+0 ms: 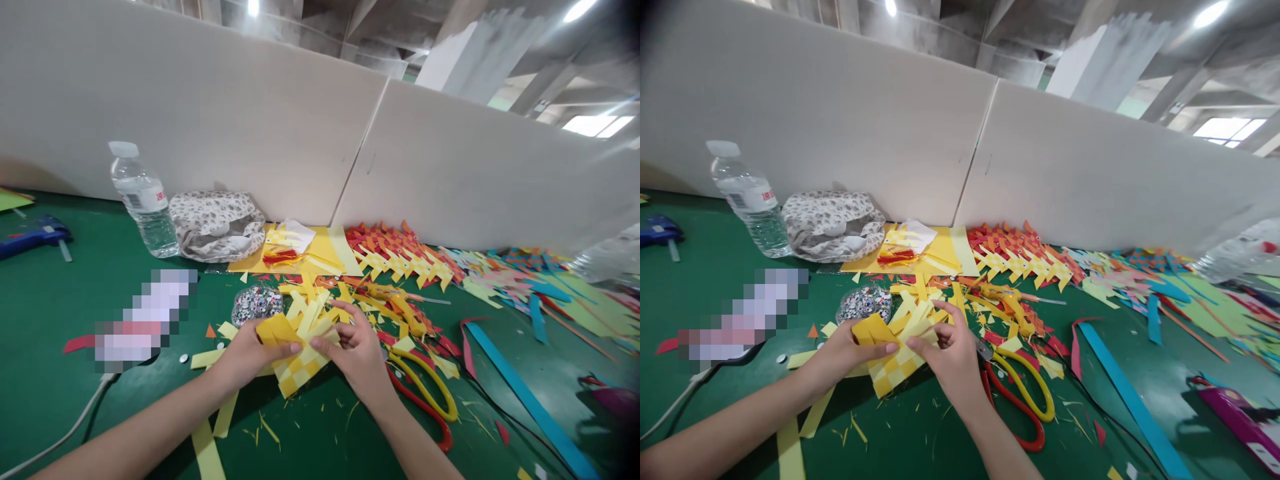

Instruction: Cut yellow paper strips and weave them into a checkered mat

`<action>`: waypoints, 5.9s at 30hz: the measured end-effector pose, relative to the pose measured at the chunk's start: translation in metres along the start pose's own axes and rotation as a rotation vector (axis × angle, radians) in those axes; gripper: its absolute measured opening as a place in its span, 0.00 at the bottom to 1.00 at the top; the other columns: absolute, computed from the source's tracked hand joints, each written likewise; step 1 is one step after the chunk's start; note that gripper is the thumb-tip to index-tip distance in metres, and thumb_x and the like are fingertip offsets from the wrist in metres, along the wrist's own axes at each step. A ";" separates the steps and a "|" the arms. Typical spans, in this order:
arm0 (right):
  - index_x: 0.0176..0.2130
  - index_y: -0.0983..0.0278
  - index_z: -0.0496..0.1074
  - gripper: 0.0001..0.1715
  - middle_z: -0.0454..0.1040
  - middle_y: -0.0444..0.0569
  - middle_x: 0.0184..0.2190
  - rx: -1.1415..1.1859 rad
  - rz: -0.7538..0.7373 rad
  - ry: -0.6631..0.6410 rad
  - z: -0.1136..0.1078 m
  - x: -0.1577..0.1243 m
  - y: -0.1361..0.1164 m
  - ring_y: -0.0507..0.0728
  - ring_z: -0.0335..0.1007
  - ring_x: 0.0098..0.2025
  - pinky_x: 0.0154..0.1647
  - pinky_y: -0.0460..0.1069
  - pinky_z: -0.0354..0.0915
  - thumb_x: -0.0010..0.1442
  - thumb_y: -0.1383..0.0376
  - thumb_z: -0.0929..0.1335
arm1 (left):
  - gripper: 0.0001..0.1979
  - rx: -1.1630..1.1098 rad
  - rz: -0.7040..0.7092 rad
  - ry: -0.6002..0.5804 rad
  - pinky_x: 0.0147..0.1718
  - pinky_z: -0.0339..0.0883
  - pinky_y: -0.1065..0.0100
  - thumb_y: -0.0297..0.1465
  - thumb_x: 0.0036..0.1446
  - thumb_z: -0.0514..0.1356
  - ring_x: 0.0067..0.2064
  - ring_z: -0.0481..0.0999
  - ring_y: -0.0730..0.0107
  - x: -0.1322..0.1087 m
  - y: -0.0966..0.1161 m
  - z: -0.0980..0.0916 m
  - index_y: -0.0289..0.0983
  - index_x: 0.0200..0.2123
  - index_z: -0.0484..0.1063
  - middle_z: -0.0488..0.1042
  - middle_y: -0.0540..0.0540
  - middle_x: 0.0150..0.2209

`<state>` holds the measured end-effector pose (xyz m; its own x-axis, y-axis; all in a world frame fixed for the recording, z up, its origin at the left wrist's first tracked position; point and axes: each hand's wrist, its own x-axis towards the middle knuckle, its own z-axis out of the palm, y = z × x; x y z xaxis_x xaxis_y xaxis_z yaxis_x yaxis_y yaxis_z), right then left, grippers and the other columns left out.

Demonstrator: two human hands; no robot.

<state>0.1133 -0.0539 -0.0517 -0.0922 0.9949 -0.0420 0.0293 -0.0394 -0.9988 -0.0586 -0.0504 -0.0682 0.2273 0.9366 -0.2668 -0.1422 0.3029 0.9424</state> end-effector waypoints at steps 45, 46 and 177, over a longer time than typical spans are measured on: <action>0.47 0.62 0.56 0.34 0.74 0.40 0.21 0.103 0.020 0.019 0.001 0.004 0.013 0.53 0.72 0.24 0.29 0.47 0.68 0.43 0.65 0.73 | 0.14 -0.043 0.034 0.094 0.30 0.68 0.70 0.32 0.39 0.67 0.31 0.75 0.68 0.002 -0.007 0.000 0.37 0.33 0.72 0.78 0.47 0.33; 0.47 0.62 0.56 0.35 0.75 0.41 0.21 0.099 0.025 0.020 0.001 0.004 0.013 0.53 0.72 0.24 0.30 0.47 0.68 0.42 0.66 0.74 | 0.14 -0.033 0.035 0.095 0.30 0.68 0.70 0.32 0.39 0.66 0.31 0.75 0.68 0.002 -0.007 0.000 0.37 0.33 0.72 0.78 0.47 0.33; 0.41 0.61 0.61 0.22 0.69 0.44 0.27 -0.115 -0.060 0.136 -0.007 0.002 0.002 0.53 0.67 0.25 0.23 0.46 0.62 0.47 0.59 0.70 | 0.22 -0.005 -0.013 -0.019 0.36 0.67 0.66 0.32 0.39 0.67 0.33 0.76 0.68 0.003 -0.003 -0.001 0.37 0.40 0.68 0.76 0.49 0.31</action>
<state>0.1202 -0.0513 -0.0540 0.0376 0.9989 0.0296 0.1419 0.0240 -0.9896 -0.0581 -0.0486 -0.0722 0.2477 0.9290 -0.2749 -0.1438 0.3159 0.9378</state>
